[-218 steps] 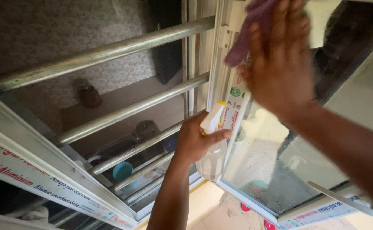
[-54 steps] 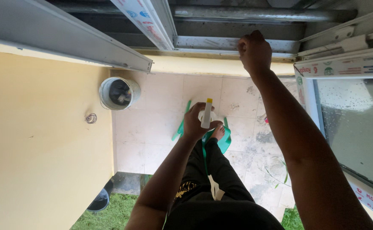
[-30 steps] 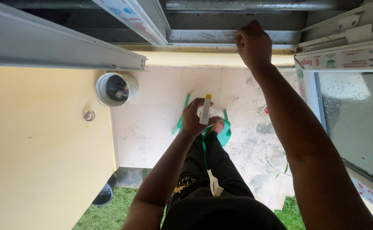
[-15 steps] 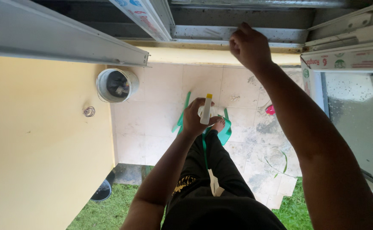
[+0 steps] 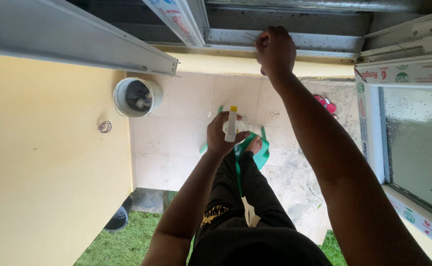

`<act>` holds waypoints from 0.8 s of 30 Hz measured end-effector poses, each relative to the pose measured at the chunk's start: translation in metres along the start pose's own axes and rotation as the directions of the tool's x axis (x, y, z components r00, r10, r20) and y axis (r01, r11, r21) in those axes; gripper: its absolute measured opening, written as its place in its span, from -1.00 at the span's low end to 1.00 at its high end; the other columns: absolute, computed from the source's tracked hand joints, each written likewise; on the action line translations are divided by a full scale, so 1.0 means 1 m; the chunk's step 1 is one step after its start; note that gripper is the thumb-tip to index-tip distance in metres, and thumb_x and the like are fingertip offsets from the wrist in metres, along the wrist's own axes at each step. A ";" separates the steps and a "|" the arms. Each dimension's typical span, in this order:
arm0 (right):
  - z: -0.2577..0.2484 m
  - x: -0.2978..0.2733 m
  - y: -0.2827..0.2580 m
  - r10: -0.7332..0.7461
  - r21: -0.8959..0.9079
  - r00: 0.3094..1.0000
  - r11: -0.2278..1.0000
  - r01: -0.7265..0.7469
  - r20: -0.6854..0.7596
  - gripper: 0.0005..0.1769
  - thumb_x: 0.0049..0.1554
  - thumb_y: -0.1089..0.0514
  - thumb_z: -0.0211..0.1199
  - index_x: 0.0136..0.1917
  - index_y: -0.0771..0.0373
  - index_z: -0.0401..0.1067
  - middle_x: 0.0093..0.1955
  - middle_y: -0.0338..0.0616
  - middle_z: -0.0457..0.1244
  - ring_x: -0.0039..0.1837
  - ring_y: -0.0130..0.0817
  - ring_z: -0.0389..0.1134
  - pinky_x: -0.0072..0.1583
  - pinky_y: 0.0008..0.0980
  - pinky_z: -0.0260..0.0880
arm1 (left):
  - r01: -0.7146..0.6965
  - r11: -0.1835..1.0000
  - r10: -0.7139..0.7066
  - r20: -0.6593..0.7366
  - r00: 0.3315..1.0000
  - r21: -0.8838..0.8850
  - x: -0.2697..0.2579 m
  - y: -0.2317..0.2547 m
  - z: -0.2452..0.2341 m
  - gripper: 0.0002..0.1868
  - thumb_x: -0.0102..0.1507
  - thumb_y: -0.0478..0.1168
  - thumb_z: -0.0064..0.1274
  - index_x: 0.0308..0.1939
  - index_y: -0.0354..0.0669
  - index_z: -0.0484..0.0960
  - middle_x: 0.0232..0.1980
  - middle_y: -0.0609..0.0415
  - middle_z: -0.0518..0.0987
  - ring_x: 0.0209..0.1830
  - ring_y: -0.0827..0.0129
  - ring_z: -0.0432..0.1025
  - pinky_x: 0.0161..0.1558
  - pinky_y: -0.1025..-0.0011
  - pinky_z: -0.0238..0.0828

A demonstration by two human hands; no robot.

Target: The person cleans the metal frames of an open window using a spray bottle and a cloth, wiping the various surfaces and edges.

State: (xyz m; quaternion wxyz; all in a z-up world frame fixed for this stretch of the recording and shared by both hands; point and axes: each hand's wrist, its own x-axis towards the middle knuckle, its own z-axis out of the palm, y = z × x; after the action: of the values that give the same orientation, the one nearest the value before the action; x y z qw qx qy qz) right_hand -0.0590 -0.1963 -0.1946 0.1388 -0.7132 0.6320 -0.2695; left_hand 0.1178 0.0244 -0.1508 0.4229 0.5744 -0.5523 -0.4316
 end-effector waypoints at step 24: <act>-0.005 -0.012 0.054 0.713 0.335 0.694 0.682 -0.650 -0.106 -0.57 -0.09 0.01 0.59 -0.08 0.22 0.47 -0.16 -0.07 0.42 -0.22 -0.30 0.50 -0.15 -0.34 0.56 | -0.118 0.991 0.115 -0.053 0.992 -0.060 0.016 0.019 0.004 -0.34 0.04 -0.09 0.51 0.06 -0.19 0.46 -0.01 0.01 0.67 0.02 0.19 0.64 0.05 0.30 0.60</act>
State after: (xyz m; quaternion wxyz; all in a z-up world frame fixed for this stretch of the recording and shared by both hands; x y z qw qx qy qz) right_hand -0.1072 -0.1922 -0.2219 0.2523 -0.3625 0.8211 -0.3616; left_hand 0.1093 0.0080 -0.1342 0.4788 0.5381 -0.5603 -0.4089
